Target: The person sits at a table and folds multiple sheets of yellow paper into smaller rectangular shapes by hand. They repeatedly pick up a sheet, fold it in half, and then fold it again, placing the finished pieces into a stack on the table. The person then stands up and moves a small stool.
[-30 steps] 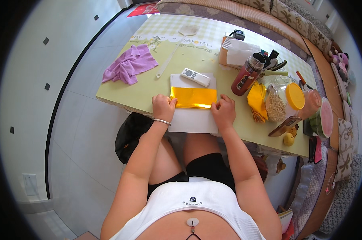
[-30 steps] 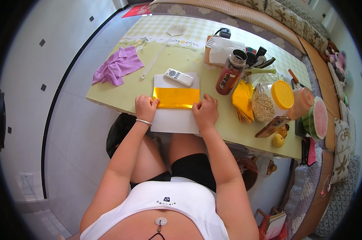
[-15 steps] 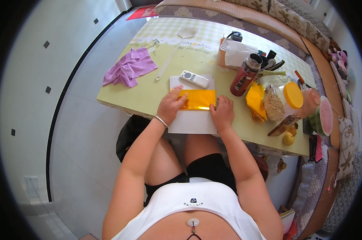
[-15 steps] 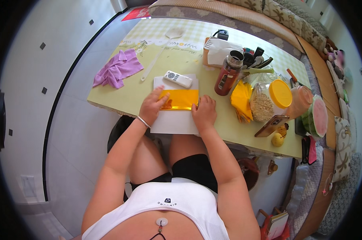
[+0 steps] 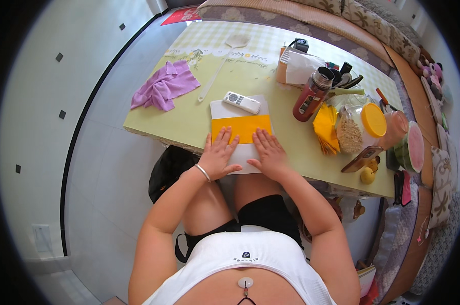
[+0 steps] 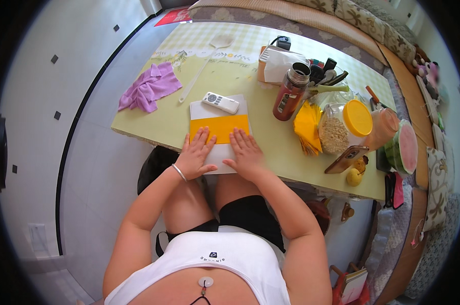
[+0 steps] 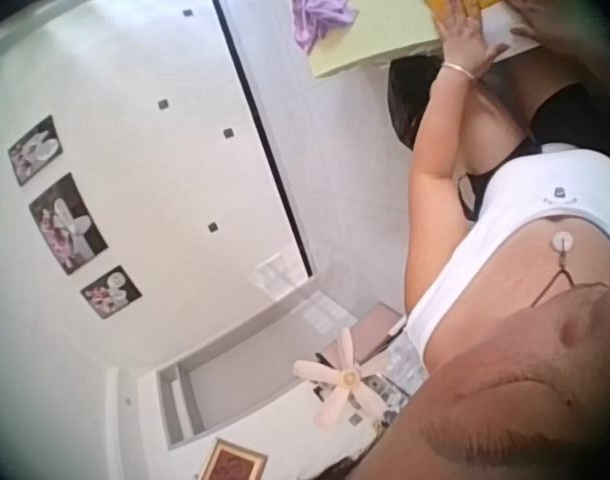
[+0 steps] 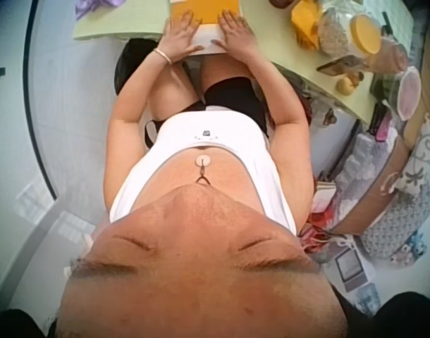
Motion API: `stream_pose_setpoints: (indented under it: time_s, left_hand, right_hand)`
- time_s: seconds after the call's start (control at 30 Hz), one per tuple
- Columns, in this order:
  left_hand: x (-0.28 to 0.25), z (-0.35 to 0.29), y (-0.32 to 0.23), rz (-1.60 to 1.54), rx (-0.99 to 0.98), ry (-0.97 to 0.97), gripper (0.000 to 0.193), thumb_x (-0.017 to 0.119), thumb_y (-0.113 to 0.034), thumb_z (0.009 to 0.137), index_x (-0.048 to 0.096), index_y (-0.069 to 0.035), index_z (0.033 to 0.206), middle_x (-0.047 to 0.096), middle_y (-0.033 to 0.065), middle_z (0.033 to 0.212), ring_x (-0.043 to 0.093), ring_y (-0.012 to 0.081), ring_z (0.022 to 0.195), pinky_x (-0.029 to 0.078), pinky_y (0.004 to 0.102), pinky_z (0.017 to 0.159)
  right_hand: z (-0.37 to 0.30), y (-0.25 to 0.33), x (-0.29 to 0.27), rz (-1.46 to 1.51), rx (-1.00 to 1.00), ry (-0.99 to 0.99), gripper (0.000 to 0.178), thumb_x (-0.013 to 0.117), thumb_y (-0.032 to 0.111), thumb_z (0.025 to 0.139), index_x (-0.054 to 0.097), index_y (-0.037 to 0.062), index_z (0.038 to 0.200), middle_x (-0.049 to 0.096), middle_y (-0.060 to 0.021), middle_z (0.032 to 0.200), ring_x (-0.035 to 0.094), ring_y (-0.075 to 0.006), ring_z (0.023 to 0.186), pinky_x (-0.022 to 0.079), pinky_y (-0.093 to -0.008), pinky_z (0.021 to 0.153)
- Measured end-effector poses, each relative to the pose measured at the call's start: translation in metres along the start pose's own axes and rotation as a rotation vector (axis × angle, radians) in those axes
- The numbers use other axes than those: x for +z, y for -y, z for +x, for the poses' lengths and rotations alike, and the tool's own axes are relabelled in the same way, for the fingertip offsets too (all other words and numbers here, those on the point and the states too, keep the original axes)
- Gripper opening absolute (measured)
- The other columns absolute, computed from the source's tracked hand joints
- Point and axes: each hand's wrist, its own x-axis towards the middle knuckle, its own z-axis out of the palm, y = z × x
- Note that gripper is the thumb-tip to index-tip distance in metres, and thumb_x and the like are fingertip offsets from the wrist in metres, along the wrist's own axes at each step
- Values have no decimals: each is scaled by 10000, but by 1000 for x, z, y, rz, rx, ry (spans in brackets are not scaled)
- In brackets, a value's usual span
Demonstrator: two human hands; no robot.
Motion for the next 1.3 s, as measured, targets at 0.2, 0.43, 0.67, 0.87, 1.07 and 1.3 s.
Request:
stream_pose_setpoints:
  time_s: [0.2, 0.43, 0.67, 0.87, 1.07, 1.3]
  left_hand:
    - [-3, -1, 38, -75, -66, -261, 600, 735, -377, 850, 585, -42, 1326, 578, 171, 1376, 488, 362, 1316, 326, 622, 1106]
    - [-28, 69, 65, -233, -286, -218, 562, 876, -151, 615, 668, -37, 1124, 660, 150, 1146, 571, 344, 1128, 457, 396, 1002]
    - [-19, 66, 76, -236, -328, -299, 538, 903, -146, 551, 671, -61, 1029, 656, 95, 870, 624, 279, 859, 521, 379, 822]
    - [-14, 71, 89, -732, -588, -126, 354, 866, -48, 607, 667, -35, 900, 628, 21, 783, 580, 149, 706, 497, 294, 655]
    - [-31, 56, 66, -1094, -667, -185, 186, 769, 34, 743, 672, -32, 888, 664, 13, 754, 593, 110, 607, 510, 253, 587]
    - [-18, 29, 53, -1457, -690, -315, 46, 710, -26, 896, 690, -4, 931, 735, 99, 870, 746, 195, 800, 617, 280, 711]
  right_hand:
    - [-5, -12, -14, 33, 34, -205, 607, 611, 364, 962, 482, 35, 1456, 421, -186, 1524, 379, -299, 1428, 316, -430, 1163]
    - [41, -12, 6, 752, 337, -452, 442, 585, 5, 920, 533, -55, 1355, 665, -147, 983, 680, -248, 840, 558, -342, 760]
    - [52, -31, 14, 1394, 544, -398, 667, 540, -48, 921, 248, -92, 1520, 647, -129, 883, 684, -166, 700, 595, -268, 645]
    - [54, -32, 10, 1403, 574, -380, 679, 541, -51, 922, 237, -81, 1529, 641, -131, 875, 692, -178, 708, 606, -277, 659]
    - [49, -38, 12, 1593, 580, -425, 611, 542, -30, 945, 298, -90, 1501, 656, -142, 884, 703, -190, 714, 601, -271, 630]
    - [47, -38, -7, 1643, 628, -324, 359, 663, 112, 961, 531, -37, 1261, 675, -120, 907, 710, -184, 722, 611, -274, 626]
